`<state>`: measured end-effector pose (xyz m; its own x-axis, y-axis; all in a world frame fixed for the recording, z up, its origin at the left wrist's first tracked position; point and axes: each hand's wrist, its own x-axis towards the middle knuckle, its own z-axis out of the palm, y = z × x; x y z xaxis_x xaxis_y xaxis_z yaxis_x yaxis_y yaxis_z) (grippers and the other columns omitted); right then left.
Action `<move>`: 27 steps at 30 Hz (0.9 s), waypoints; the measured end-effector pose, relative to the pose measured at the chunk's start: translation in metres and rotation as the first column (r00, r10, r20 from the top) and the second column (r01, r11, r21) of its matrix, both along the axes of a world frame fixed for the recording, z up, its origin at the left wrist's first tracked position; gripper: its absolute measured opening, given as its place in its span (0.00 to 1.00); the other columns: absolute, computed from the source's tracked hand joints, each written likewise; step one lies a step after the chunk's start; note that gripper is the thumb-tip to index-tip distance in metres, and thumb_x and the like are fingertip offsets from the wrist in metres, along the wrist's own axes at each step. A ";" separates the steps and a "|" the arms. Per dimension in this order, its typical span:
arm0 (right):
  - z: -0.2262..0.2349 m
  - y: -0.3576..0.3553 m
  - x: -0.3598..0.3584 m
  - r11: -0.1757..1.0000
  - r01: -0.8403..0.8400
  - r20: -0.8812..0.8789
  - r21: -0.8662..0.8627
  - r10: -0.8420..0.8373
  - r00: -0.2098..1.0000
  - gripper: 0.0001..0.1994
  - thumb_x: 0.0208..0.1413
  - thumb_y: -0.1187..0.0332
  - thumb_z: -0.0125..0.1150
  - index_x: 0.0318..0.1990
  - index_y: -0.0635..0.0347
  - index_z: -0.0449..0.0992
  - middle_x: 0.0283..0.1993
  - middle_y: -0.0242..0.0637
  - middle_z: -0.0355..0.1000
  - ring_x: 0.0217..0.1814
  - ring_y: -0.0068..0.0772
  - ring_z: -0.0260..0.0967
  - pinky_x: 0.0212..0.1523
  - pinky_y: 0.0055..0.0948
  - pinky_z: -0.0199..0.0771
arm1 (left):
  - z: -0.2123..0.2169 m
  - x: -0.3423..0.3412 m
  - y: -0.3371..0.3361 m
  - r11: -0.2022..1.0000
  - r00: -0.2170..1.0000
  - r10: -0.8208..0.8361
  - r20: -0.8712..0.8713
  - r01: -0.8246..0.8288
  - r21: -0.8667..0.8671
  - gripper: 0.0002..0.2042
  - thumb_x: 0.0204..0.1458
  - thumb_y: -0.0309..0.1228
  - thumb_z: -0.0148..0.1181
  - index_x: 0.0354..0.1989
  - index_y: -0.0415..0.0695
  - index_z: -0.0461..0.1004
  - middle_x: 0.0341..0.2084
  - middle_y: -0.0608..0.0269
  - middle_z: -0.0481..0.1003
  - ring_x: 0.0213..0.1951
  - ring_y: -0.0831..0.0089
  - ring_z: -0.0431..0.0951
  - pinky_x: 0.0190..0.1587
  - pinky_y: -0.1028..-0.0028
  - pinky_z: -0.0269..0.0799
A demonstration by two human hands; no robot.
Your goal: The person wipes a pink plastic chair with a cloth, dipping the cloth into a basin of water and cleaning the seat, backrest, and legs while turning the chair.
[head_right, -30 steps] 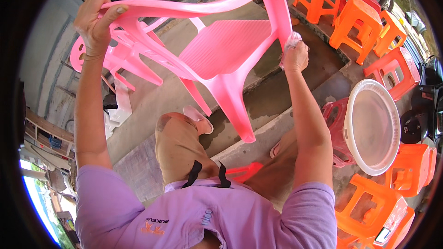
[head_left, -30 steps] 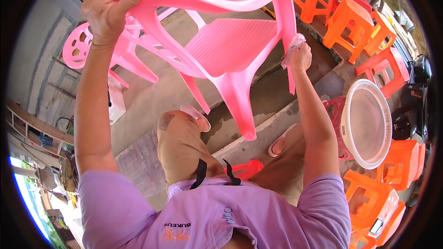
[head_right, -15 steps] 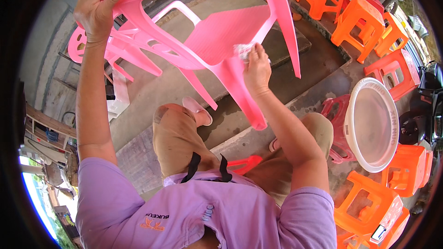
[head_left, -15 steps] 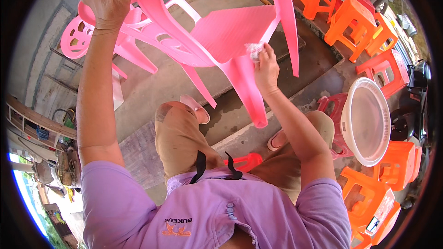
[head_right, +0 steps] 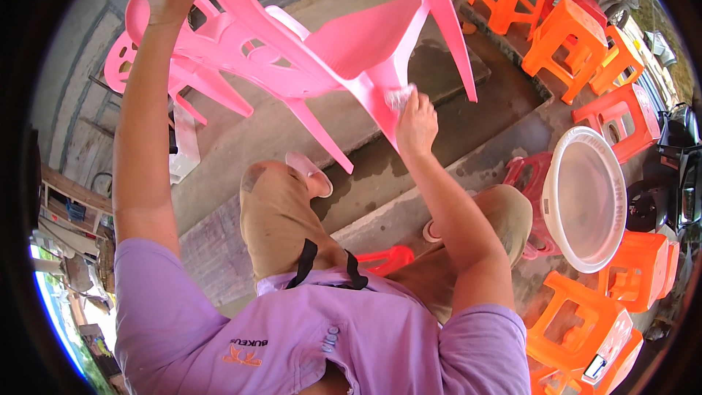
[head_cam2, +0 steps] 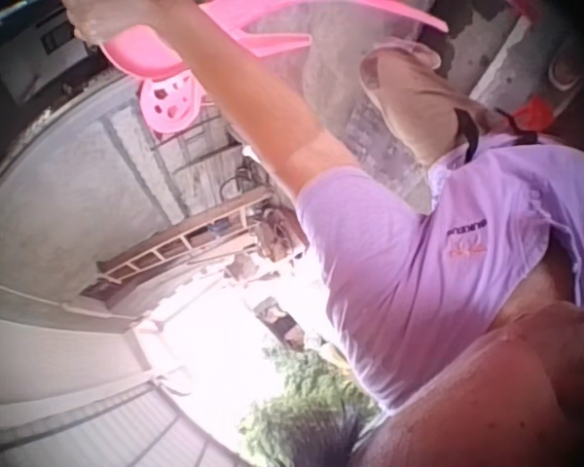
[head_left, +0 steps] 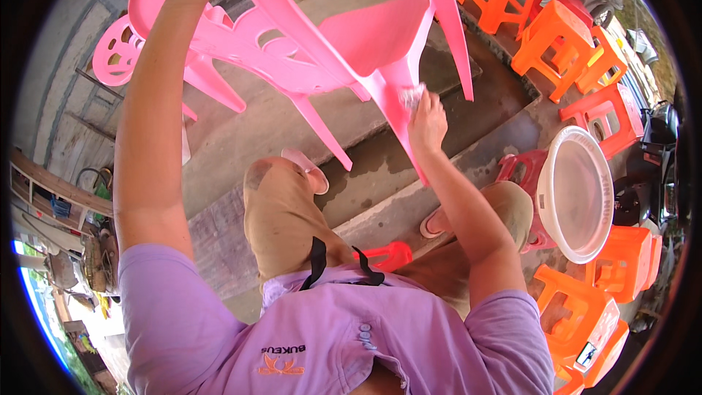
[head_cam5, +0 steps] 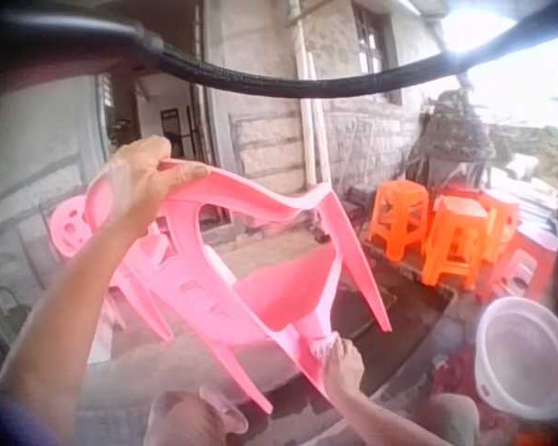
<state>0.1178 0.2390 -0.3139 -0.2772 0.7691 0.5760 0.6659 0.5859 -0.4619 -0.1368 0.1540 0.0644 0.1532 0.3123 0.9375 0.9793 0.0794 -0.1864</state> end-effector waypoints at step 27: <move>0.026 0.056 -0.012 0.951 -0.026 0.090 0.308 -0.002 0.996 0.25 0.48 0.71 0.58 0.53 0.29 0.76 0.51 0.33 0.66 0.52 0.37 0.68 0.47 0.42 0.66 | 0.003 -0.013 0.051 0.966 0.939 0.207 -0.275 -0.151 0.209 0.29 0.40 0.60 0.66 0.13 0.45 0.66 0.14 0.56 0.69 0.21 0.54 0.73 0.25 0.58 0.67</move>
<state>0.1061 0.2946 -0.2883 -0.3455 0.5538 0.7576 0.6879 0.6986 -0.1970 -0.1495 0.2054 0.0675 0.3864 0.1885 0.9029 0.8497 0.3079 -0.4279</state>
